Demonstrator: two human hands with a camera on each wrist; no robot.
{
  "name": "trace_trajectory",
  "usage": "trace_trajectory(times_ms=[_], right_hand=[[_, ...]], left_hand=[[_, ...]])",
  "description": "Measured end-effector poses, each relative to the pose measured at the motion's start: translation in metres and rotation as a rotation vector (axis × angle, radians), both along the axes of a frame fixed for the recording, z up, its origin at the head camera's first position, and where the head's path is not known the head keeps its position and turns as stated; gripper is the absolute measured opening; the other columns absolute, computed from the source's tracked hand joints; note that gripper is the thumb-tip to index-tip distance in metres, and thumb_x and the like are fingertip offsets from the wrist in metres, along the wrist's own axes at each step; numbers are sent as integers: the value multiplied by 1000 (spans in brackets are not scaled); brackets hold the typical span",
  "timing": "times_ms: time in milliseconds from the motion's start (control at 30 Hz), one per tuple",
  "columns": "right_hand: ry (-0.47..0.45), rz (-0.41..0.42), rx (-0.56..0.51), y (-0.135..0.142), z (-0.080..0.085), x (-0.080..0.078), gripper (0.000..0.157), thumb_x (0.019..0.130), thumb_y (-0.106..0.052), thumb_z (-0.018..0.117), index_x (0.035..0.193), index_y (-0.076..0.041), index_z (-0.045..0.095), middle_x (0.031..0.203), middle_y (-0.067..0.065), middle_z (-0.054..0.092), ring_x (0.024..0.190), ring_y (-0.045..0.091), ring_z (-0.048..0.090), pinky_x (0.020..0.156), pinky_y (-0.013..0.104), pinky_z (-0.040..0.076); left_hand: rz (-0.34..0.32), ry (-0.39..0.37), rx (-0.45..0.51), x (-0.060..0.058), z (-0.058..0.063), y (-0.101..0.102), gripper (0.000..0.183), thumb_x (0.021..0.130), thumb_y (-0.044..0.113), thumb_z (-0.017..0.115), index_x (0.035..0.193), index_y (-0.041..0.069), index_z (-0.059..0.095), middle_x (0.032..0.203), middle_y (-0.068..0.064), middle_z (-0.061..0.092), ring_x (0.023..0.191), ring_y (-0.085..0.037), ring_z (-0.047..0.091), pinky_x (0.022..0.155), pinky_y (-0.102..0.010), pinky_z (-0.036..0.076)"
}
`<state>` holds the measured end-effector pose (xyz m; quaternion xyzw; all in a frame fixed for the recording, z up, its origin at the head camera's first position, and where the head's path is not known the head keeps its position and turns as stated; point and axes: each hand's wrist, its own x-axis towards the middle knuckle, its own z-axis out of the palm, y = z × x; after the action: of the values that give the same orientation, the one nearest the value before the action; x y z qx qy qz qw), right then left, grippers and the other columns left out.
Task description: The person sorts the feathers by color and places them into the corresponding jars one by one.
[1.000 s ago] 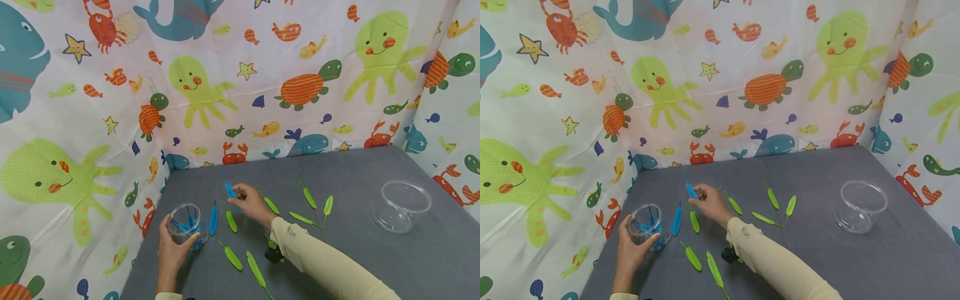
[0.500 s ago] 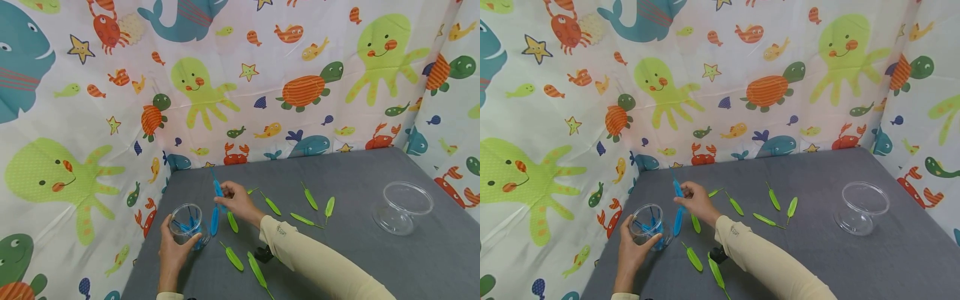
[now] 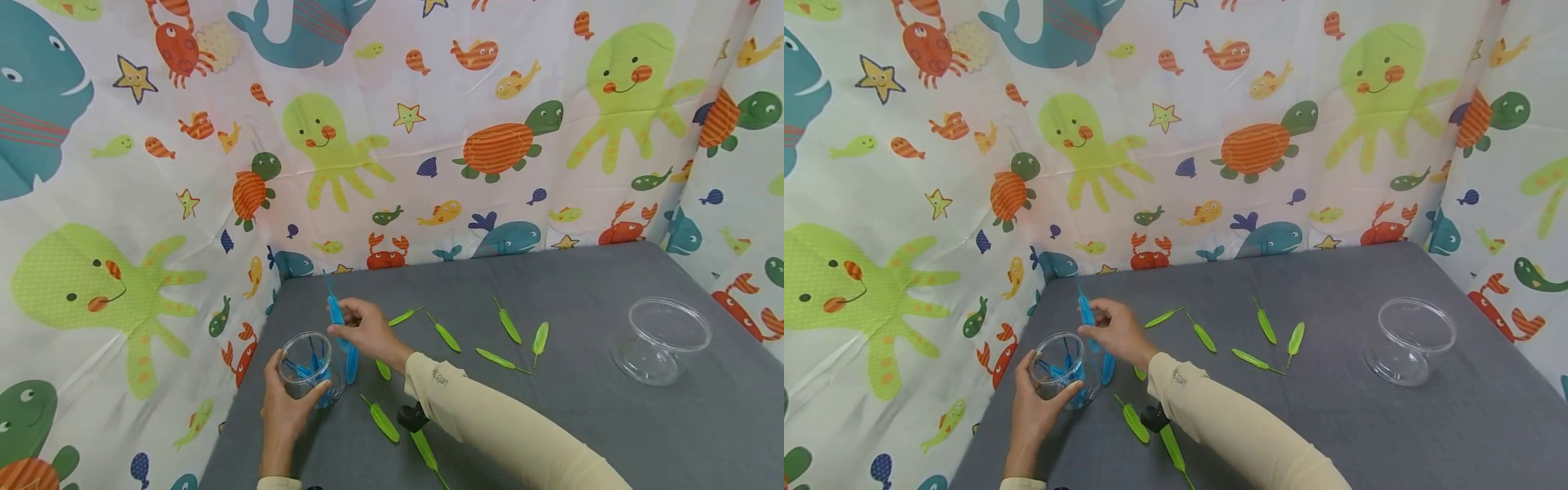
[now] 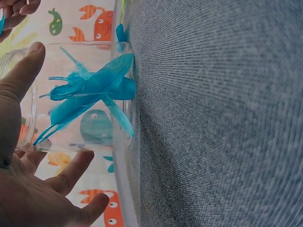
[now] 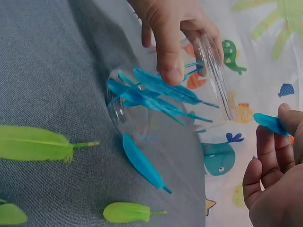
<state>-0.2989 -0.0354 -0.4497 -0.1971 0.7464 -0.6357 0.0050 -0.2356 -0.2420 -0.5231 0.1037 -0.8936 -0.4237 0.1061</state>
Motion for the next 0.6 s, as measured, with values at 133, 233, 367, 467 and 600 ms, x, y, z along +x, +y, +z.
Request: trace_trajectory(times_ms=[133, 233, 367, 467, 600], right_hand=[[12, -3, 26, -7, 2, 0, 34, 95, -18, 73, 129, -18, 68, 97, 9, 71, 76, 11, 59, 70, 23, 51], [21, -13, 49, -15, 2, 0, 35, 94, -20, 74, 129, -19, 68, 98, 7, 70, 78, 10, 60, 71, 22, 52], [59, -30, 66, -26, 4, -2, 34, 94, -17, 74, 128, -16, 69, 97, 8, 70, 78, 12, 61, 71, 21, 52], [79, -59, 94, -33, 5, -2, 33, 94, -15, 75, 126, -16, 70, 94, 6, 70, 77, 11, 61, 71, 20, 51], [80, -92, 148, -39, 5, 0, 36, 93, -16, 76, 128, -15, 68, 94, 2, 69, 78, 6, 60, 72, 21, 51]], left_hand=[[-6, 3, -11, -1, 0, -1, 117, 76, 42, 90, 163, 24, 13, 167, -14, 28, 138, -52, 42, 105, -82, 15], [1, -6, -19, -1, -1, -2, 118, 76, 43, 90, 163, 24, 13, 167, -15, 28, 140, -52, 41, 106, -81, 18], [1, -19, -22, 0, 0, -2, 118, 76, 45, 89, 163, 26, 11, 168, -14, 28, 142, -52, 40, 106, -80, 21], [-11, -16, -17, -1, 1, -1, 118, 76, 45, 89, 163, 26, 11, 168, -12, 28, 139, -52, 42, 105, -81, 19], [-20, 0, -11, -1, 1, 0, 118, 76, 46, 89, 163, 27, 12, 168, -10, 28, 138, -51, 44, 104, -81, 17]])
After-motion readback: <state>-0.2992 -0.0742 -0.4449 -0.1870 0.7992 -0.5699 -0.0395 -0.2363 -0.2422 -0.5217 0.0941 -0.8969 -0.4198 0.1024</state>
